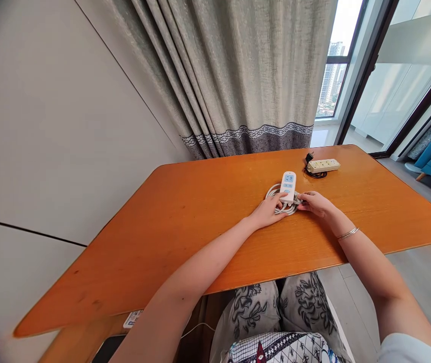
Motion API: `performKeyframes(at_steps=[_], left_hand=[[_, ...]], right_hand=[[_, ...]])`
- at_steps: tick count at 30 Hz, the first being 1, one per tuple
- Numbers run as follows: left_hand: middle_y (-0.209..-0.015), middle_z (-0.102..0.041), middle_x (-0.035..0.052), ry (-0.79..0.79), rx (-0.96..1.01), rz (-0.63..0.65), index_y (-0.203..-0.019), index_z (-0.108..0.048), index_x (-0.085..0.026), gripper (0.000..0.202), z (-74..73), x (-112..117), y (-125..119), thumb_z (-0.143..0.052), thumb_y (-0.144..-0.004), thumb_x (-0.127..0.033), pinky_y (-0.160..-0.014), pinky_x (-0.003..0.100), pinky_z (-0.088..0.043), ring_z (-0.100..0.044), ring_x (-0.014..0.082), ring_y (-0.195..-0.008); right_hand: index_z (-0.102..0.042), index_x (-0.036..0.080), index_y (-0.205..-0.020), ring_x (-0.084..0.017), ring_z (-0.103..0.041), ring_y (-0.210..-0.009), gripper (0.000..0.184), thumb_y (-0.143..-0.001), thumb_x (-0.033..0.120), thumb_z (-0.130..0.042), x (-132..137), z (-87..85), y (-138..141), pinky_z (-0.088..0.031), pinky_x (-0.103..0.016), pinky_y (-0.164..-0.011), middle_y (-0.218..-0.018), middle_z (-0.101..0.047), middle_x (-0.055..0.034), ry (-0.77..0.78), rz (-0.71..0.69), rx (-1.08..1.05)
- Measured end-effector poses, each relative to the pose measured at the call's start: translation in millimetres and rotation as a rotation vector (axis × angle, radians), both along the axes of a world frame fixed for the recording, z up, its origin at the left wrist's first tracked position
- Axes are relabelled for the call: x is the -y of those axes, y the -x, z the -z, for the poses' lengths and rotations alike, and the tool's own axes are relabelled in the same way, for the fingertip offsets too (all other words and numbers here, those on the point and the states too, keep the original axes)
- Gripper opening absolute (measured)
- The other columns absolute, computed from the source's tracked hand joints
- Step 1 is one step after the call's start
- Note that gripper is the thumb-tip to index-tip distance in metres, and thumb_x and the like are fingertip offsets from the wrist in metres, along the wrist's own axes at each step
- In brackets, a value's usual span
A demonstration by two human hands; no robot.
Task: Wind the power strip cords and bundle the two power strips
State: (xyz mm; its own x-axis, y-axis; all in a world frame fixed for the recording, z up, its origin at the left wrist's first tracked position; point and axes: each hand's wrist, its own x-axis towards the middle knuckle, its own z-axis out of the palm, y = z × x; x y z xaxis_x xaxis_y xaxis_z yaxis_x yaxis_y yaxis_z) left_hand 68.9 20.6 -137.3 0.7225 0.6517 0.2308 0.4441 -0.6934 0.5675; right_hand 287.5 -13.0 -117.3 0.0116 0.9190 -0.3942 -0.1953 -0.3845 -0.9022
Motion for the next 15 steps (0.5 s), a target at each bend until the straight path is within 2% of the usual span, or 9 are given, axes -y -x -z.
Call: performKeyframes(at_steps=[5,10,12,15], left_hand=[[-0.098,-0.07,0.0088,-0.04,-0.004,0.006,-0.142,-0.045,-0.019,0.065,0.2,1,-1,-0.07,-0.084,-0.033,-0.095,0.046,-0.054,-0.068,0.0275,-0.096],[-0.096,-0.071,0.0064,-0.06,0.009,0.012,-0.142,-0.046,-0.02,0.062,2.7,1,-2,-0.069,-0.085,-0.031,-0.096,0.044,-0.053,-0.069,0.0255,-0.095],[-0.096,-0.071,0.0061,-0.056,0.013,0.004,-0.141,-0.047,-0.019,0.063,2.7,1,-2,-0.07,-0.085,-0.031,-0.096,0.043,-0.052,-0.069,0.025,-0.096],[-0.096,-0.071,0.0062,-0.013,0.022,-0.021,-0.143,-0.046,-0.019,0.066,2.8,2,-2,-0.072,-0.084,-0.032,-0.094,0.042,-0.053,-0.068,0.025,-0.096]], right_hand=[[-0.064,0.014,-0.077,-0.009,-0.065,-0.06,0.014,-0.083,0.012,-0.076,1,1.1,-5,-0.062,-0.015,-0.059,-0.075,-0.067,-0.0044,-0.02,-0.045,0.044],[-0.057,0.018,-0.093,-0.011,-0.068,-0.063,0.032,-0.076,0.015,-0.084,2,-1.7,-16,-0.065,-0.023,-0.063,-0.08,-0.068,-0.0007,-0.083,-0.128,0.113],[-0.055,0.018,-0.095,-0.012,-0.07,-0.065,0.035,-0.076,0.016,-0.085,3,-4.0,-16,-0.065,-0.024,-0.063,-0.082,-0.068,-0.0017,-0.079,-0.177,0.153],[-0.053,0.02,-0.099,-0.014,-0.072,-0.066,0.037,-0.078,0.018,-0.083,4,-6.8,-13,-0.063,-0.025,-0.062,-0.081,-0.067,-0.0002,-0.093,-0.177,0.232]])
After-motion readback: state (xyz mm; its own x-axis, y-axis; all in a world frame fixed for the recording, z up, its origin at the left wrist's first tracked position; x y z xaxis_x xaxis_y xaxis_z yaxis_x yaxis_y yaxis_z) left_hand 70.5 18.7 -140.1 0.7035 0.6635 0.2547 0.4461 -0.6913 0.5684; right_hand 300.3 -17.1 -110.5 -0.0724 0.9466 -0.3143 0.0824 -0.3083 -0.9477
